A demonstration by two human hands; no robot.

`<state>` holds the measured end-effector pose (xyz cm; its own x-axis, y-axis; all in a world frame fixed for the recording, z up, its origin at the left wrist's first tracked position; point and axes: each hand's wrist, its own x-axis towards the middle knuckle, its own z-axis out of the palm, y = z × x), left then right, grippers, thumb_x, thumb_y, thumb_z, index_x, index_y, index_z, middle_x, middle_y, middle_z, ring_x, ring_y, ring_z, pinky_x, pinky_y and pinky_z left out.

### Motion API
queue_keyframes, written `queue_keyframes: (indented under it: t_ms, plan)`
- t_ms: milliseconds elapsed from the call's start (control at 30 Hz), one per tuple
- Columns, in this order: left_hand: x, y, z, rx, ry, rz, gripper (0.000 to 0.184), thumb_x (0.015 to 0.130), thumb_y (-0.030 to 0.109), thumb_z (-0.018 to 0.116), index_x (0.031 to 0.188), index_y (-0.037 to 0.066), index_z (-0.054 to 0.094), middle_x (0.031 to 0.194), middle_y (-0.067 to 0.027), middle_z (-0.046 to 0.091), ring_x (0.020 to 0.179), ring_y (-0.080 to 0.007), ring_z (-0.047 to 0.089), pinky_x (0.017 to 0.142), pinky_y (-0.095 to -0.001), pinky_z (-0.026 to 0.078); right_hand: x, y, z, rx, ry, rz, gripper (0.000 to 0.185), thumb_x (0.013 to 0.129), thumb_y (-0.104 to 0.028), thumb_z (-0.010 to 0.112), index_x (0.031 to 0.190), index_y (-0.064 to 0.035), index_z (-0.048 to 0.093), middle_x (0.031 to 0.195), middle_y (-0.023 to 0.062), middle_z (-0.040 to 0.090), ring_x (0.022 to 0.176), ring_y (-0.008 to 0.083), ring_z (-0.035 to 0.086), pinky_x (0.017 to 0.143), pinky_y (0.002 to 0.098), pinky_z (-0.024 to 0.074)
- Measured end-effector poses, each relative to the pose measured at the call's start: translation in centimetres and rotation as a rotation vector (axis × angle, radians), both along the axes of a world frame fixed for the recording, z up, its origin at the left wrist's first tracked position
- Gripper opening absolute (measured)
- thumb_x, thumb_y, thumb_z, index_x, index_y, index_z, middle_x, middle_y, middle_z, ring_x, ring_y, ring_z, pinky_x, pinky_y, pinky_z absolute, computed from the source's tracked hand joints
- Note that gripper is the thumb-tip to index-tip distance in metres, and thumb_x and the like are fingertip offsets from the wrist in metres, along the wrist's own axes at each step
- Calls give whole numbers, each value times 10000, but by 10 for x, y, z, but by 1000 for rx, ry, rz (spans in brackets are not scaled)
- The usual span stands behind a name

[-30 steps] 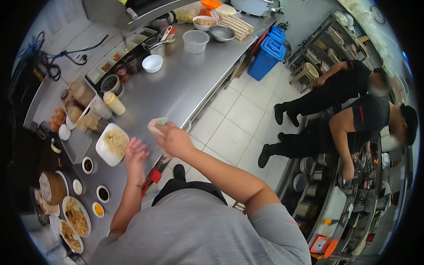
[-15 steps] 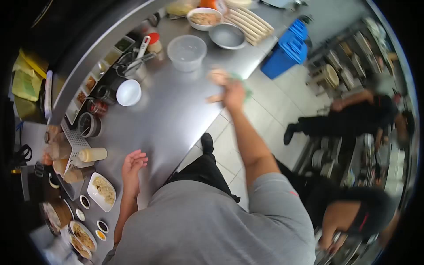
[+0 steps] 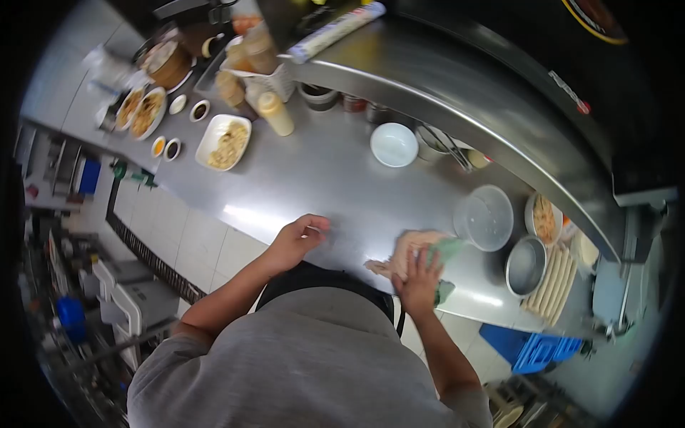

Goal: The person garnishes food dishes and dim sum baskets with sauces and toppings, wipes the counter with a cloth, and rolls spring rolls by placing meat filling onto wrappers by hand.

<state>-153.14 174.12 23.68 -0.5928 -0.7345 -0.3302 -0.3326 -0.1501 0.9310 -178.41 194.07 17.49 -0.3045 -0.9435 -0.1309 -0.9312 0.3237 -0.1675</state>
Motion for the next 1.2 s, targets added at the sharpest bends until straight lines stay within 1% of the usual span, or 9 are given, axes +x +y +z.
queue_keyframes:
  t_ms: [200,400,500,667,800,1000,1067,1167,1200]
  plan:
    - [65,9,19,12,-59,262,310,879,64,553,1185,16,562,1107,-54,608,953,-135,581,830,-275,466,70,-123,2,-104,-249,433,655,788,-260,631,1396,-137,423,1512,153,265,1383,452,193,1094,632,133]
    - [157,-32,19,0,-38,600,331,876,89,574,1198,14,551,1144,-62,595,968,-152,595,806,-295,485,122,-239,36,-117,-464,215,491,770,-186,640,1249,-117,558,1422,129,385,1328,442,285,1088,624,163]
    - [197,-85,15,-28,-40,640,342,877,100,580,1209,26,550,1154,-62,591,969,-159,600,800,-301,488,141,-294,65,-345,-650,202,425,786,-220,638,1194,-109,591,1373,139,426,1305,425,324,1089,601,183]
    - [243,-180,-27,4,-114,647,457,901,157,571,1327,47,450,1144,-102,592,891,-171,620,726,-300,517,153,-263,17,-256,-83,47,599,808,-305,633,1357,-126,474,1436,179,370,1342,385,314,1104,568,172]
    - [247,-247,-64,126,-1,478,473,875,145,530,1301,-32,423,1064,-171,621,761,-216,654,647,-308,545,197,-210,-16,-190,-42,116,694,808,-336,630,1421,-120,385,1468,177,334,1360,403,281,1097,605,145]
    - [239,-272,-58,298,192,314,388,771,2,467,1142,-108,455,986,-220,618,813,-306,677,631,-363,618,259,-254,1,-159,-111,-28,684,822,-353,646,1406,-107,390,1447,179,354,1349,412,279,1103,580,143]
    - [241,-256,-37,339,172,289,369,766,-7,477,1122,-106,460,967,-212,617,806,-307,675,630,-366,619,270,-262,28,-365,-216,-60,671,839,-330,653,1401,-80,384,1329,190,480,1248,387,428,1064,523,288]
    - [238,-235,5,438,202,194,365,768,-2,484,1120,-97,466,956,-206,617,811,-304,675,628,-365,619,288,-251,43,-263,-1116,-399,629,855,-288,647,1383,-56,395,1167,180,588,1064,313,584,896,430,476]
    - [228,-225,20,452,211,152,371,770,10,489,1127,-90,471,961,-209,618,817,-301,675,629,-361,618,292,-254,82,-187,-1606,-586,568,865,-217,614,1360,-31,405,1063,168,629,873,238,650,712,348,542]
